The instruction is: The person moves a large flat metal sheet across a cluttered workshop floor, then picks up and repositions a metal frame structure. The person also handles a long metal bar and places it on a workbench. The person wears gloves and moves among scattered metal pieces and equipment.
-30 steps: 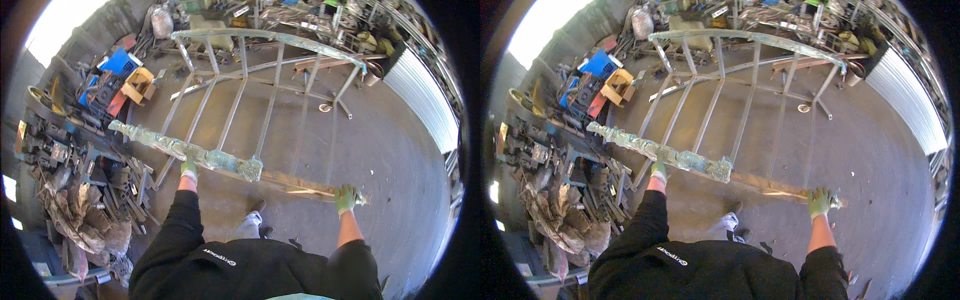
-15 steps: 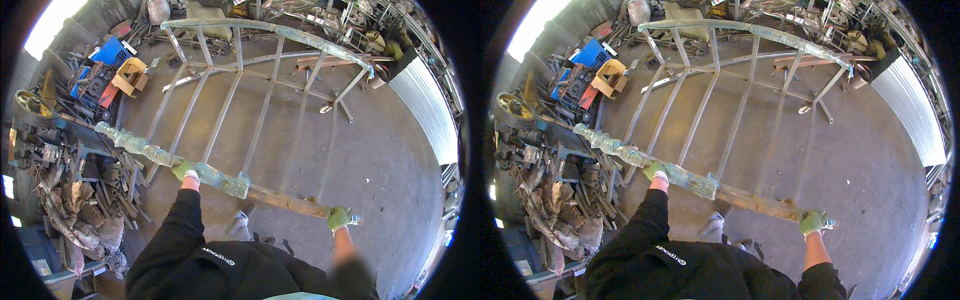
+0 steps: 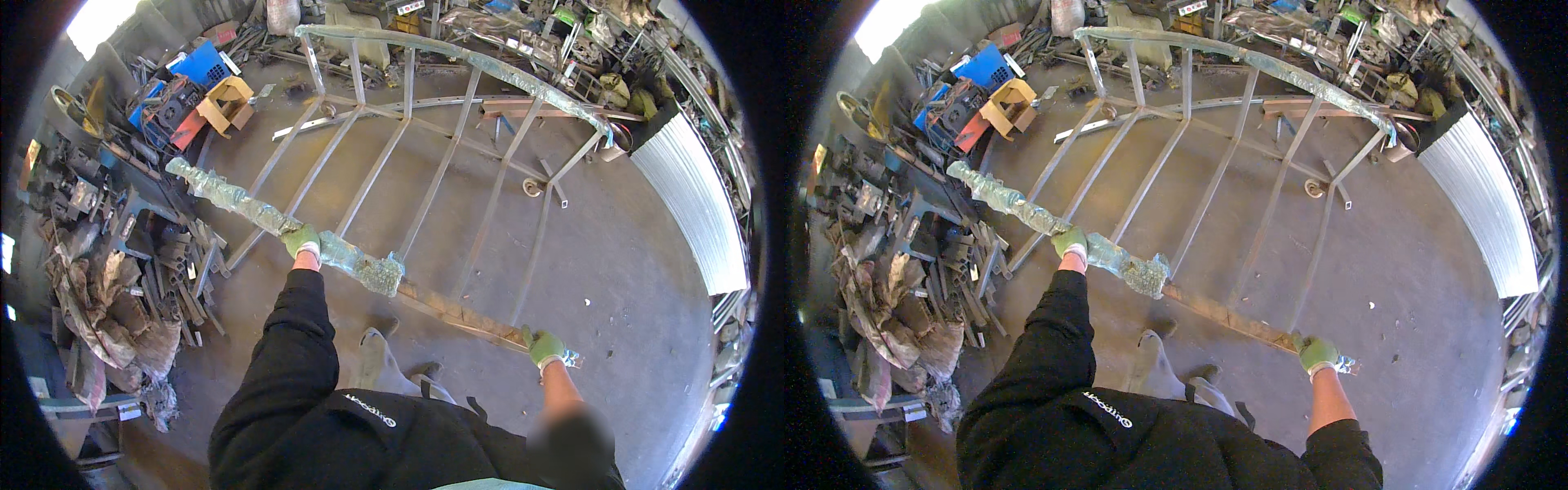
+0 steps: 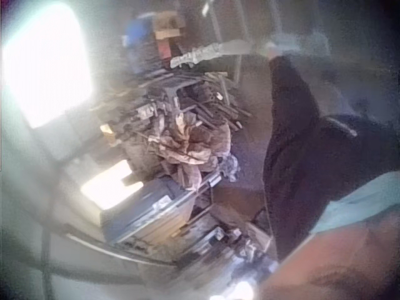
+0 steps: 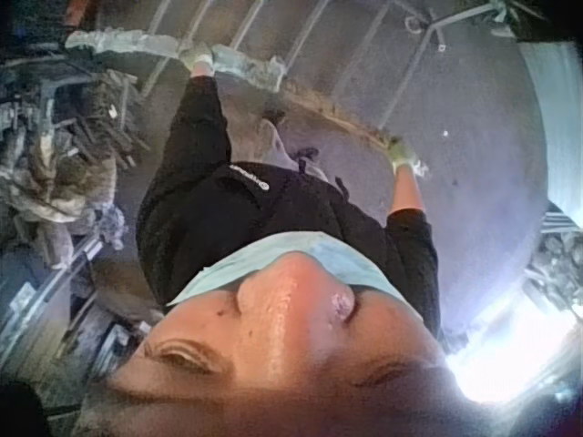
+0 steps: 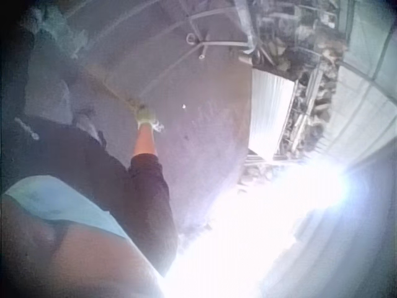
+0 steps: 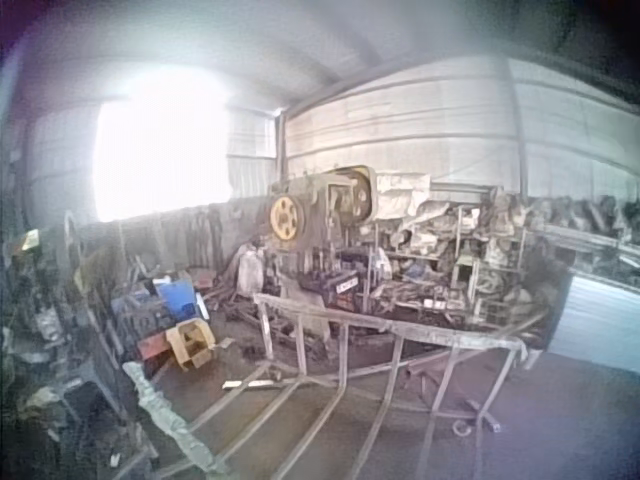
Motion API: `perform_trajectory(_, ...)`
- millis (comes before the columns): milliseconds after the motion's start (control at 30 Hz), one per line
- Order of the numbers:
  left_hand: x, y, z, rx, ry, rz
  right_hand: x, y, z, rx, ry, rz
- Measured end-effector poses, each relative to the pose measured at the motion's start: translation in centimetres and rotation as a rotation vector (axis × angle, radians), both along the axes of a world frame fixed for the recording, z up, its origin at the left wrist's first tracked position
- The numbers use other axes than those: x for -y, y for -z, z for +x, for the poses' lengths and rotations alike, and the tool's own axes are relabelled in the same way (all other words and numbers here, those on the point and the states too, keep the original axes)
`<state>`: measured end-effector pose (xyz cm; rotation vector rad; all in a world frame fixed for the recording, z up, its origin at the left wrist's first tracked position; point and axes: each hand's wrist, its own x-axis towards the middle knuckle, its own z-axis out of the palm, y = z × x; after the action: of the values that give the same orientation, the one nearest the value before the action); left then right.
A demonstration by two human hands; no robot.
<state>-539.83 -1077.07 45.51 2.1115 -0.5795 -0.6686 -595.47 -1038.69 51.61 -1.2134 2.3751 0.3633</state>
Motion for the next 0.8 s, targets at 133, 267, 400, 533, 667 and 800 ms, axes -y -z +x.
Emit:
perform_trajectory(133, -3.6, 0.2, -2.4, -0.005, -0.019, 0.0, -4.7, 1.9, -2.1, -0.036, 0.018, -0.034)
perform_trajectory(267, -8.0, 0.5, -5.7, 0.055, 0.019, 0.036, -9.9, 3.6, -5.3, 0.042, 0.124, -0.038)
perform_trajectory(400, -12.5, 2.2, -9.3, 0.083, 0.156, 0.007, -14.3, 2.6, -7.7, -0.072, 0.087, -0.009)
perform_trajectory(533, -18.2, 2.8, -13.7, -0.01, 0.19, 0.022, -19.1, 2.9, -10.2, -0.169, 0.306, 0.035)
perform_trajectory(667, -23.2, 3.6, -17.0, 0.038, 0.373, 0.284, -19.5, 3.8, -6.9, -0.149, 0.182, -0.242)
perform_trajectory(800, -26.8, 3.7, -18.6, 0.003, 0.68, 0.361, -12.4, 5.3, 5.4, -0.037, 0.1, -0.745)
